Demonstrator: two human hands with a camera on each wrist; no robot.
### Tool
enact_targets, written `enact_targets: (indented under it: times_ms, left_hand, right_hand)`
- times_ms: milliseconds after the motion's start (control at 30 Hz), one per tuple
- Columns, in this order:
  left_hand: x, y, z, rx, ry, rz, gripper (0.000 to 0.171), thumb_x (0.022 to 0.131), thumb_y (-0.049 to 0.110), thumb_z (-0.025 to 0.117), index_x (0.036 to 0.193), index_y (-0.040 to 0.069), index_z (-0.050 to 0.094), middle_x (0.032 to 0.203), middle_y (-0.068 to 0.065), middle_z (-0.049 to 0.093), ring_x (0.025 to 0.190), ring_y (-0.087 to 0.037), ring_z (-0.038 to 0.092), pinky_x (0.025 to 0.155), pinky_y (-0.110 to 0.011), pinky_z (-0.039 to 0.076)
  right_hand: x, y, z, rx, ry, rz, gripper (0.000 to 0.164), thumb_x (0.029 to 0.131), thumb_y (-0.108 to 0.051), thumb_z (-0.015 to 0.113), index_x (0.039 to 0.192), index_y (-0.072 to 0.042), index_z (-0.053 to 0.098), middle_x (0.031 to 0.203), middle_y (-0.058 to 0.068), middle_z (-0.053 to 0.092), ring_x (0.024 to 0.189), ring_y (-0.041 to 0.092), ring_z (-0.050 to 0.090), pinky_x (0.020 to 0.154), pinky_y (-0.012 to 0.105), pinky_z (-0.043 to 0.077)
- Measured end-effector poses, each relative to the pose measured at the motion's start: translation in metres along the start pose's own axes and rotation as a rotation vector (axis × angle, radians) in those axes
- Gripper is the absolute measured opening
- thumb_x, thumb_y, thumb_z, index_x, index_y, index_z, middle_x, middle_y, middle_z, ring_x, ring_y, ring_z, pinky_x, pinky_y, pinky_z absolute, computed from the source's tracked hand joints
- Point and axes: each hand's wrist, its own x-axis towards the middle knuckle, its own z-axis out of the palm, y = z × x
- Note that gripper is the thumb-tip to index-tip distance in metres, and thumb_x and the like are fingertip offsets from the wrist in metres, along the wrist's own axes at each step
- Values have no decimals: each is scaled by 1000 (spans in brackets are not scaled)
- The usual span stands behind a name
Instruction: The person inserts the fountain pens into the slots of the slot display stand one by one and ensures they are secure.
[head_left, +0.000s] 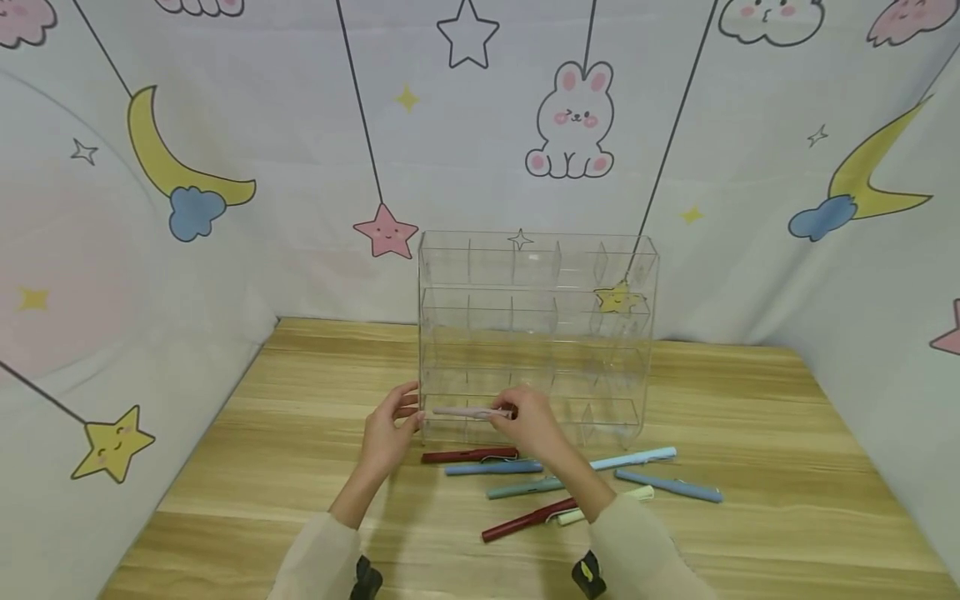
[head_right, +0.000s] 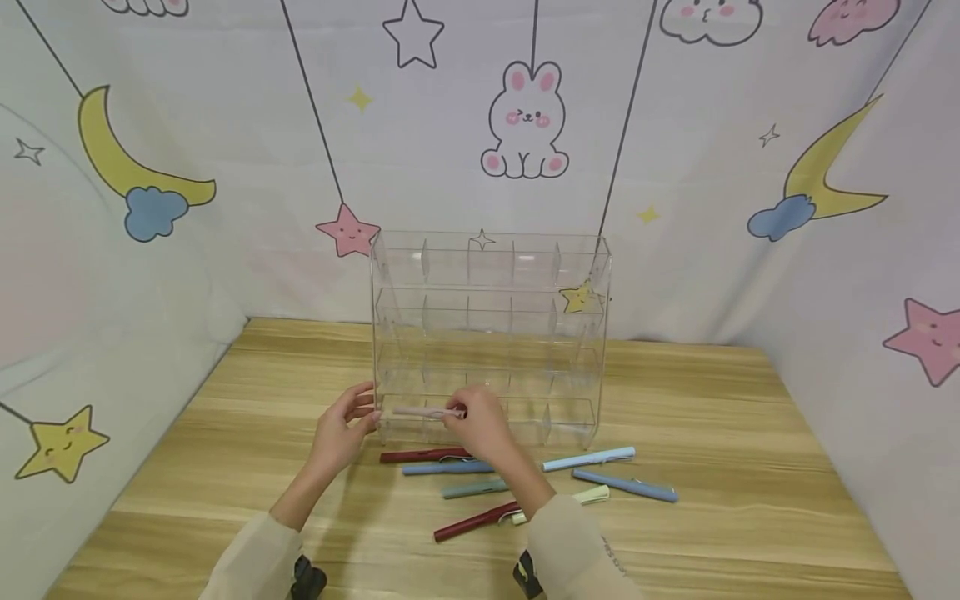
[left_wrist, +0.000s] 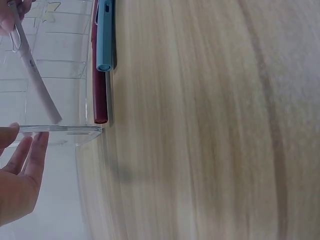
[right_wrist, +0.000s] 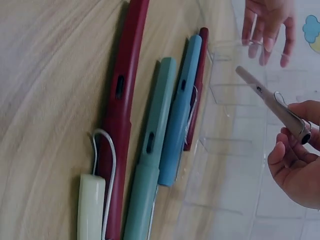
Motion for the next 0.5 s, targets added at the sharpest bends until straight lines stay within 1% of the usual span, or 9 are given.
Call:
enact_targets:
  times_ms: [200,367,500]
  left_hand:
    - [0,0,0,-7,4,-2,44,83,-10,58,125,-1,49,110,-24,58,95,-35,59,71,-28,55]
    - [0,-2,0,0,0,5,44,83,-10,58,125,0,49,111,-23,58,95,-35,59,71,-28,54]
    - [0,-3,0,3,-2,10,44,83,-10,58,125,0,49,110,-23,58,95,-35,59,70,-28,54]
  right_hand:
    - [2,-7,13,-32,16,-22,7,83,-5,64,86,1,66,84,8,60,69,15,51,58,22,45]
    - [2,-9,19,-22,28,-39,10,83,-6,64,88,2,65,83,9,59,64,12,47,53,21,43]
    - [0,-8,18,-18,-8,-44,20,83,-6,66,98,5,63,88,11,60,58,9,43,50,20,40]
